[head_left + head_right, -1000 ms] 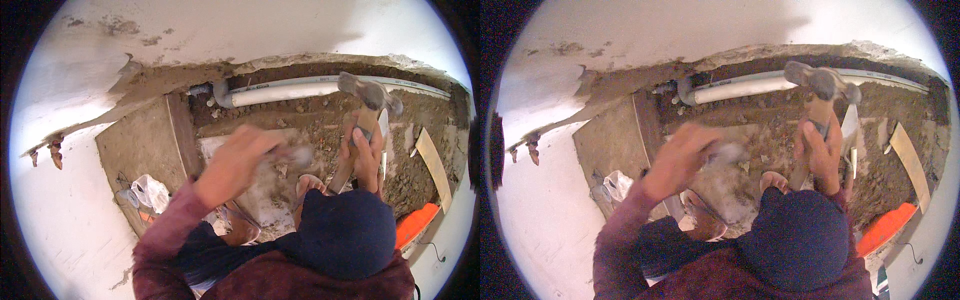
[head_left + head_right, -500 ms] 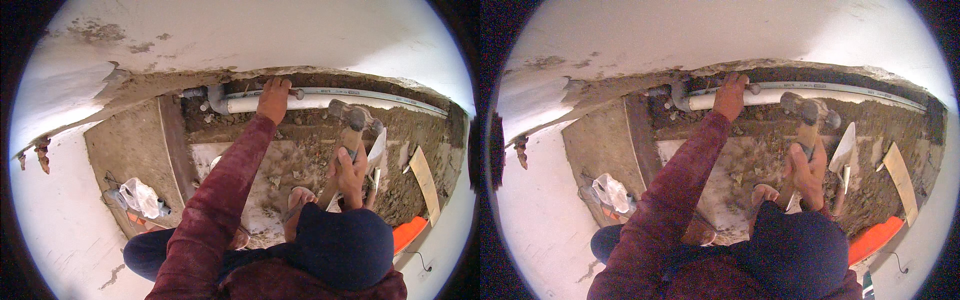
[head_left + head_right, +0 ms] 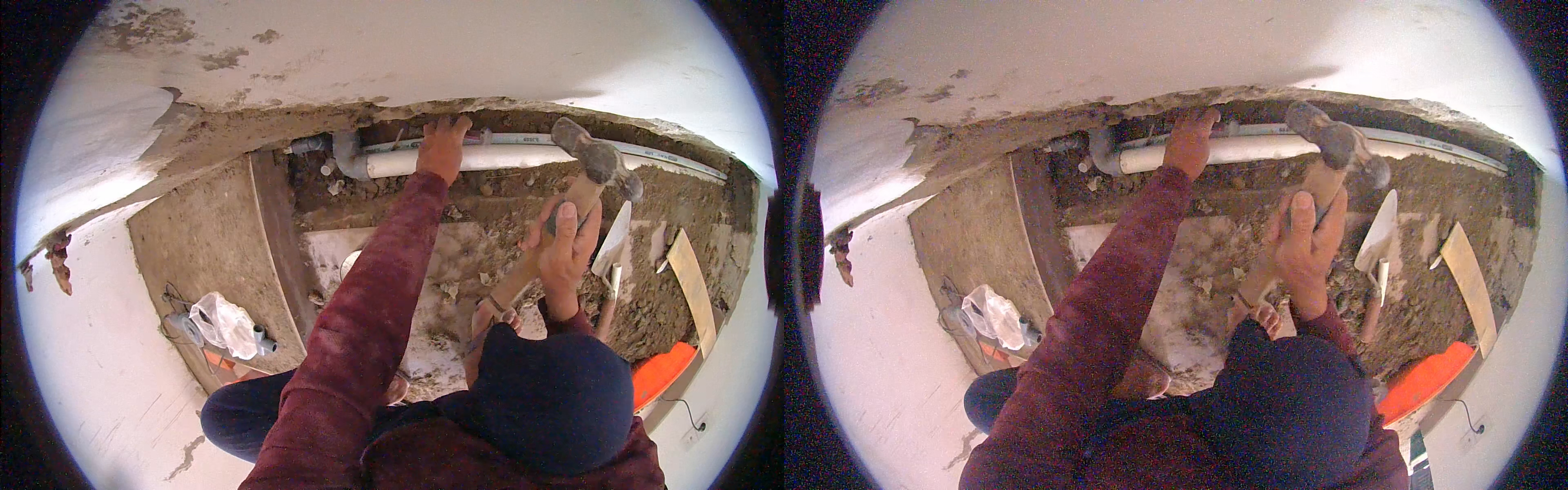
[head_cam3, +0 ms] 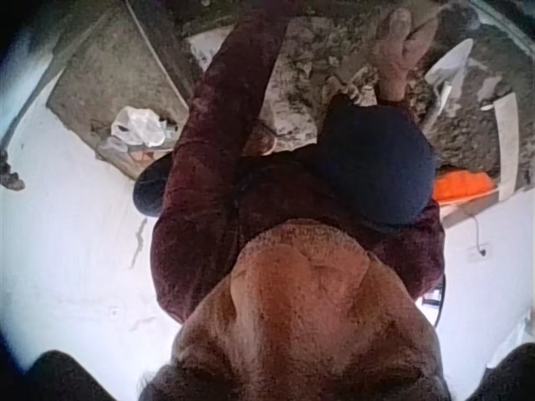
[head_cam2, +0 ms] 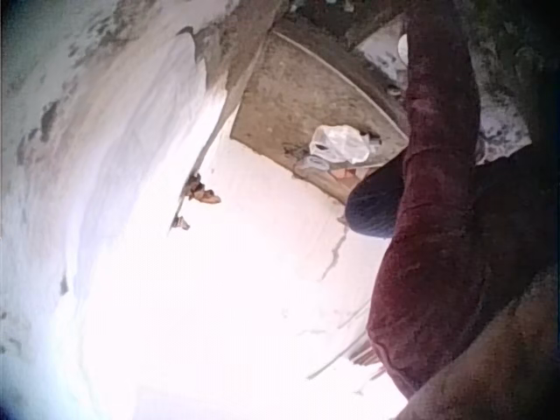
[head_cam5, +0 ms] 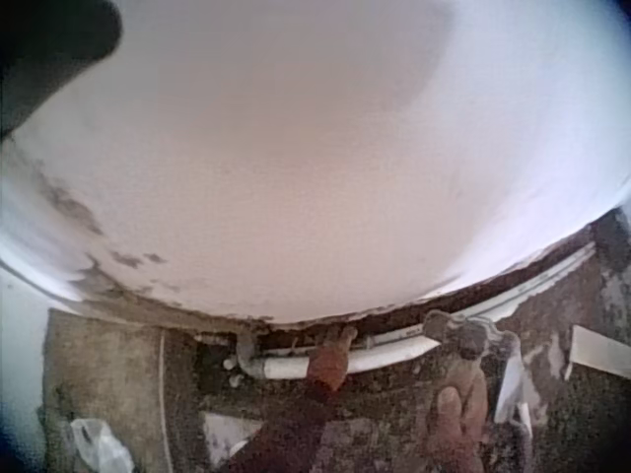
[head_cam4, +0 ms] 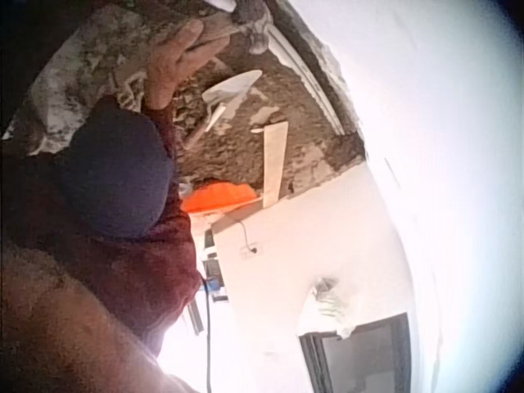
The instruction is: The person installs a white PVC pipe into a wall opening, using a hammer to tap it into place and adjusting the connection with both hands.
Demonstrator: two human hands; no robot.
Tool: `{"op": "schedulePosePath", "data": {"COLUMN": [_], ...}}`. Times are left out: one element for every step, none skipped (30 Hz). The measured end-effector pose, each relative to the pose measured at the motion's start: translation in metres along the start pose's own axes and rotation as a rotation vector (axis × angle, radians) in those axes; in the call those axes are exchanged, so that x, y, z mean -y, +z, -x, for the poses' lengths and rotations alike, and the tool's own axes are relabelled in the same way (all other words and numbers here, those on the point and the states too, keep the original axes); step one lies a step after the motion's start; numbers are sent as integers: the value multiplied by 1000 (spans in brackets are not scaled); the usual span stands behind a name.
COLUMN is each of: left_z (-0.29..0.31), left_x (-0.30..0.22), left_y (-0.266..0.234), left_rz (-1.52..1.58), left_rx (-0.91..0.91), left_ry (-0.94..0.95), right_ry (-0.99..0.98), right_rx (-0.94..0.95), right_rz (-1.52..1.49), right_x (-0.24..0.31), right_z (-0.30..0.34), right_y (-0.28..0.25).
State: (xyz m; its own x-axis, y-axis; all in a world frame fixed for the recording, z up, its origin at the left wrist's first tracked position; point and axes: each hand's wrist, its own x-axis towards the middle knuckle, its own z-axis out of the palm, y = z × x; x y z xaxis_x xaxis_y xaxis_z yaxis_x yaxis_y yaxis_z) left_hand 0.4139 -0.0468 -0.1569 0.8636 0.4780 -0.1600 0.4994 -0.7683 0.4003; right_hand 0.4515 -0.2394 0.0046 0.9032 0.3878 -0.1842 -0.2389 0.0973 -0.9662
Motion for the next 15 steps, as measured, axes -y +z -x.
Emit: {"op": "schedulePosePath", "data": {"left_z": [1,4,-1,0,-1,-1,-1,-2,-3,-2,0,1,3,1,0], "left_x": [3,7,1,5,3,2,3,3,2,4,4,3,3,0,0], "left_y": [0,1,2,-2,-4,-7,-11,-13,-16,-15,-14,-12,-11,-11,-12], "left_rz": [20,2,8,-19,0,19,34,41,49,57,46,36,25,48,70], "left_rx": [-12,-25,-42,-56,-34,-12,7,-20,-48,-73,-89,-105,-120,-91,-60], "left_ry": [-5,1,23,28,3,-22,-52,-38,-23,-14,-8,-2,5,-4,-12], "right_ry": [5,11,-43,-83,-42,-2,125,252,218,189,160,113,58,-1,18], "right_rx": [10,21,30,51,81,113,168,222,187,156,124,89,172,246,283], "right_rz": [-50,-101,91,252,299,345,256,165,150,137,123,79,266,461,507], "right_x": [-3,-8,-22,-55,-62,-70,-66,-62,-57,-50,-47,-47,-58,-69,-74], "right_z": [2,4,0,-3,-7,-12,-16,-18,-18,-17,-14,-9,-12,-21,-24], "right_y": [6,9,5,1,1,2,10,15,15,13,12,12,9,4,-4]}}
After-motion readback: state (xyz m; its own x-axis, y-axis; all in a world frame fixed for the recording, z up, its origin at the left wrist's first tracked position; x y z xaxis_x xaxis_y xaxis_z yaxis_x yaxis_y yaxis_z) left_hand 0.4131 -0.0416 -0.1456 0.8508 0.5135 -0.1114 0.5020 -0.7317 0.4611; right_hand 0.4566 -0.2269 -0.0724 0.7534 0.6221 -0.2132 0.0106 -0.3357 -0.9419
